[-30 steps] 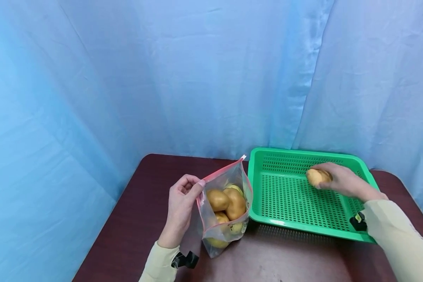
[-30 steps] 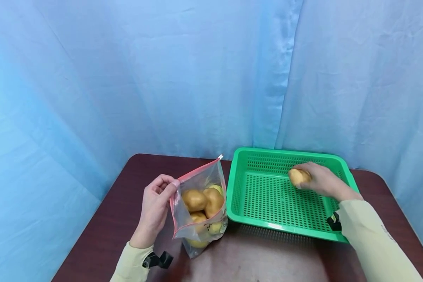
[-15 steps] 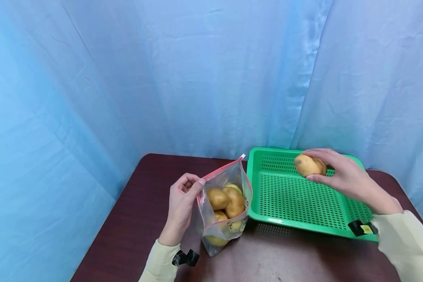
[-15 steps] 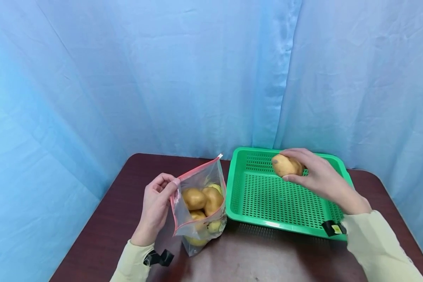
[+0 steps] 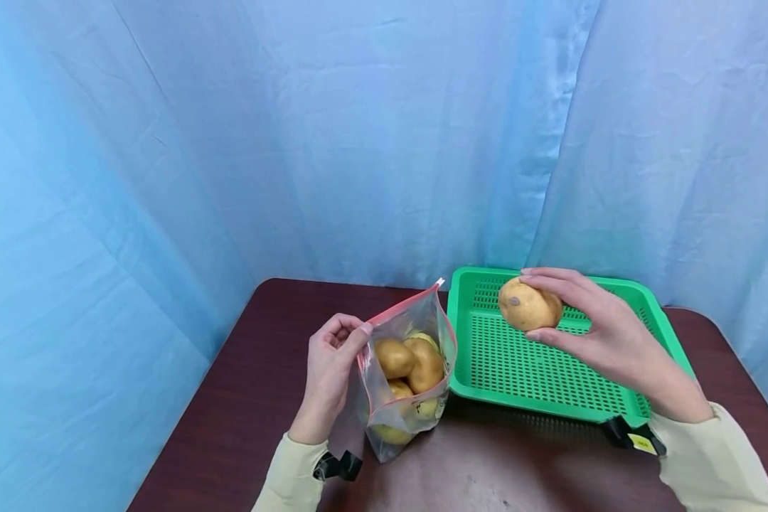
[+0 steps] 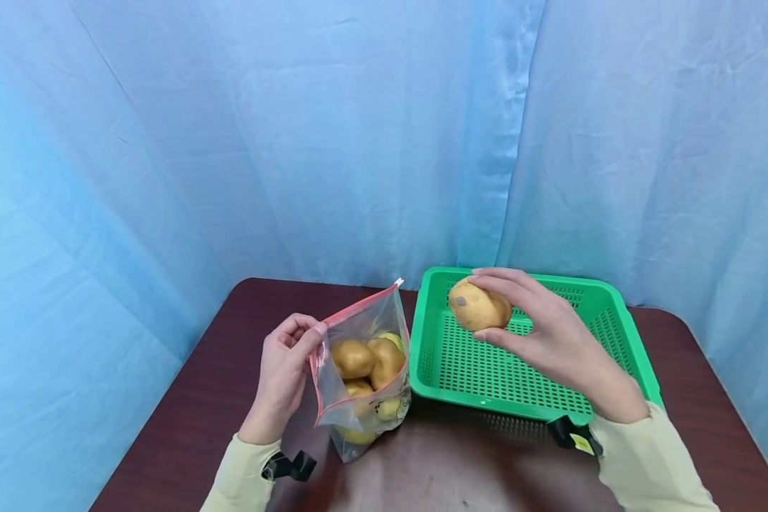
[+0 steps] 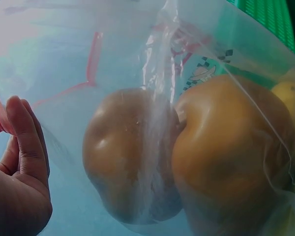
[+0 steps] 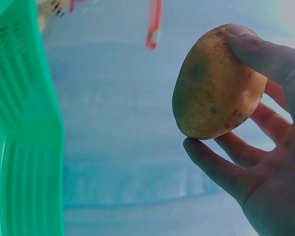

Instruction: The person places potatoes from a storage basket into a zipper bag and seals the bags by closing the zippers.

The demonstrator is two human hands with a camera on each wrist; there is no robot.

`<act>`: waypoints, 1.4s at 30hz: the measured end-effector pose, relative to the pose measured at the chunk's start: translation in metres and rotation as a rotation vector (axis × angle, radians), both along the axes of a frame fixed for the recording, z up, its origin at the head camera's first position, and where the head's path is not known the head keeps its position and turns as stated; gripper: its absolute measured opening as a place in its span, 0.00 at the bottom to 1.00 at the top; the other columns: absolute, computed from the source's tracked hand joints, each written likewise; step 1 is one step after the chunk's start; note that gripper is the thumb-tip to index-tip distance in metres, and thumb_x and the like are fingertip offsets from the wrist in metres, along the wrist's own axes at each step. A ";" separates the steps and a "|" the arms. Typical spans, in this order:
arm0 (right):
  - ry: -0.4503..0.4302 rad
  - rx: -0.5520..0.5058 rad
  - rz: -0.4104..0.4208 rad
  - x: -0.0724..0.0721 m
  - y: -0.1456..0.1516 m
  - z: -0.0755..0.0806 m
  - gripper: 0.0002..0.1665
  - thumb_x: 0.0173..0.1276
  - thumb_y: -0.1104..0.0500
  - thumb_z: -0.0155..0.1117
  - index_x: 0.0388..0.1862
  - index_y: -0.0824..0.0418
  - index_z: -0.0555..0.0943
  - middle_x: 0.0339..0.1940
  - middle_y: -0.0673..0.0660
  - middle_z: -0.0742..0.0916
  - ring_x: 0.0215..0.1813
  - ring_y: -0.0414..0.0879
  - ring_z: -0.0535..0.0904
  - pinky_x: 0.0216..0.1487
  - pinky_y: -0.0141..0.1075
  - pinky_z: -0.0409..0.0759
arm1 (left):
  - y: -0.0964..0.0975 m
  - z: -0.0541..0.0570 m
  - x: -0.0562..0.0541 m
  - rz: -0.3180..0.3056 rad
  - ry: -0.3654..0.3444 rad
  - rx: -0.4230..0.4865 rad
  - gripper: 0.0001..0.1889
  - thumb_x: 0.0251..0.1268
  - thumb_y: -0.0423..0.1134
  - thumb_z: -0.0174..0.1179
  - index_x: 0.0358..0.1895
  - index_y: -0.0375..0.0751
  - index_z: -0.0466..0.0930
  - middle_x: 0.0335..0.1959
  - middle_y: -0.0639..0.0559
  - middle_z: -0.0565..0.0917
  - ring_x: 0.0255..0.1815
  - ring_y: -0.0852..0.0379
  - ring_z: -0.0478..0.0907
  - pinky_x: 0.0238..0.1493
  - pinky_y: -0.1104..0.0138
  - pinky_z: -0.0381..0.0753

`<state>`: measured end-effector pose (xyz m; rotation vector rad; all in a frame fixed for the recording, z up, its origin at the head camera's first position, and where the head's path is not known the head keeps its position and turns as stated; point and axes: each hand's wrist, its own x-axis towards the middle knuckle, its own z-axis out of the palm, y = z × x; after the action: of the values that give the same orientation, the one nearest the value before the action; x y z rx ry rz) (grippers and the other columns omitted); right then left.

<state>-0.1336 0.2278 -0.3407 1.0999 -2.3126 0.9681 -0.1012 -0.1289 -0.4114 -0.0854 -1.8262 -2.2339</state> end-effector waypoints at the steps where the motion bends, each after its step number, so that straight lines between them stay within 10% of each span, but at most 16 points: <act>1: -0.010 -0.007 0.001 0.002 -0.004 0.002 0.51 0.41 0.71 0.87 0.69 0.58 0.79 0.67 0.53 0.81 0.67 0.34 0.75 0.57 0.19 0.74 | 0.000 0.000 0.000 0.001 -0.001 0.000 0.09 0.68 0.31 0.66 0.40 0.26 0.78 0.24 0.50 0.77 0.22 0.59 0.74 0.26 0.71 0.75; 7: -0.028 -0.060 0.041 0.014 -0.026 0.008 0.49 0.45 0.70 0.86 0.69 0.59 0.79 0.68 0.55 0.80 0.69 0.41 0.75 0.59 0.23 0.75 | -0.001 0.001 -0.002 0.007 0.003 0.000 0.09 0.68 0.31 0.66 0.40 0.27 0.79 0.24 0.50 0.77 0.23 0.59 0.73 0.27 0.71 0.75; 14: 0.002 -0.154 0.122 0.021 -0.053 0.008 0.40 0.67 0.38 0.69 0.68 0.64 0.78 0.69 0.59 0.81 0.71 0.45 0.75 0.62 0.26 0.76 | 0.000 0.000 -0.002 0.013 -0.001 0.005 0.08 0.68 0.31 0.66 0.39 0.27 0.79 0.24 0.50 0.77 0.23 0.59 0.73 0.27 0.71 0.75; 28: -0.063 -0.176 0.252 0.018 -0.099 -0.015 0.40 0.66 0.42 0.72 0.71 0.61 0.75 0.71 0.59 0.79 0.74 0.51 0.72 0.70 0.34 0.72 | -0.002 -0.002 -0.003 0.017 -0.005 0.036 0.08 0.68 0.30 0.65 0.39 0.27 0.78 0.23 0.51 0.76 0.23 0.58 0.74 0.26 0.71 0.75; 42: 0.014 0.085 0.269 0.008 -0.104 -0.036 0.38 0.72 0.44 0.67 0.75 0.58 0.72 0.74 0.56 0.77 0.77 0.54 0.69 0.75 0.42 0.67 | 0.002 -0.001 -0.004 0.008 -0.007 0.066 0.06 0.68 0.29 0.65 0.38 0.29 0.79 0.23 0.51 0.77 0.22 0.59 0.73 0.24 0.72 0.74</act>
<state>-0.1260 0.1236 -0.3770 1.4771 -2.2512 0.9592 -0.1048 -0.1265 -0.4126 -0.0573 -1.7514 -2.2894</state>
